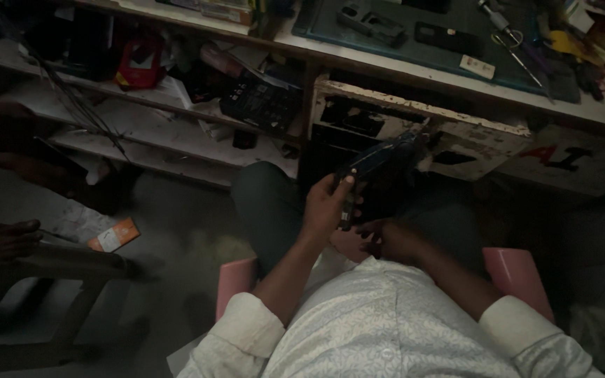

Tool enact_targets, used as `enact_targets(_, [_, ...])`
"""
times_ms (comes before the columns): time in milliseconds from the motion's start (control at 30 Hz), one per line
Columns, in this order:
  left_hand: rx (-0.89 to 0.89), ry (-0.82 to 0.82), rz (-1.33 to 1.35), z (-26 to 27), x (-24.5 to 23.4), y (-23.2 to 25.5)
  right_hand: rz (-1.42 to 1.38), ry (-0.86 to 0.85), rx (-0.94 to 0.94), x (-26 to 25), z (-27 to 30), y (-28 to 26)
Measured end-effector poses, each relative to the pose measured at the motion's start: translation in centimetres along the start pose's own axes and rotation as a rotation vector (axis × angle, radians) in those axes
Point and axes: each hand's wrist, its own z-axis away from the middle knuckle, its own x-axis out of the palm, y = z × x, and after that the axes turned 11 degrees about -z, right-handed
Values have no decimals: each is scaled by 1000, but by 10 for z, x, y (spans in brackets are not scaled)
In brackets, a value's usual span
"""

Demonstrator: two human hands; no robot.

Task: The person holds a small electronic device and uses a screwdriver to adjust internal components. They repeatedly probe and reposition parts on the circuit board while seated in a cluttered workshop.

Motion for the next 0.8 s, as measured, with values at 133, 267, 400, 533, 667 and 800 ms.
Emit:
enact_targets(133, [58,25,-34,-8,2,-7,-78,-3,-42,5,-12,11])
enact_targets(267, [51,-26,74,-8,2,-10,-198,-40,-9,6,-15,17])
enact_targets(400, [-23,-20,44,-4,1,-5,-170,-40,73,4,-9,12])
enact_targets(533, [45,-49,186,-5,3,-3,-101,-3,-93,2,-5,11])
enact_targets(667, [-32,-46,221,-6,0,-7,-95,-19,-50,2,-6,9])
enact_targets(800, [-79,-87,260,-8,-3,-10,-127,-29,-10,1,-4,4])
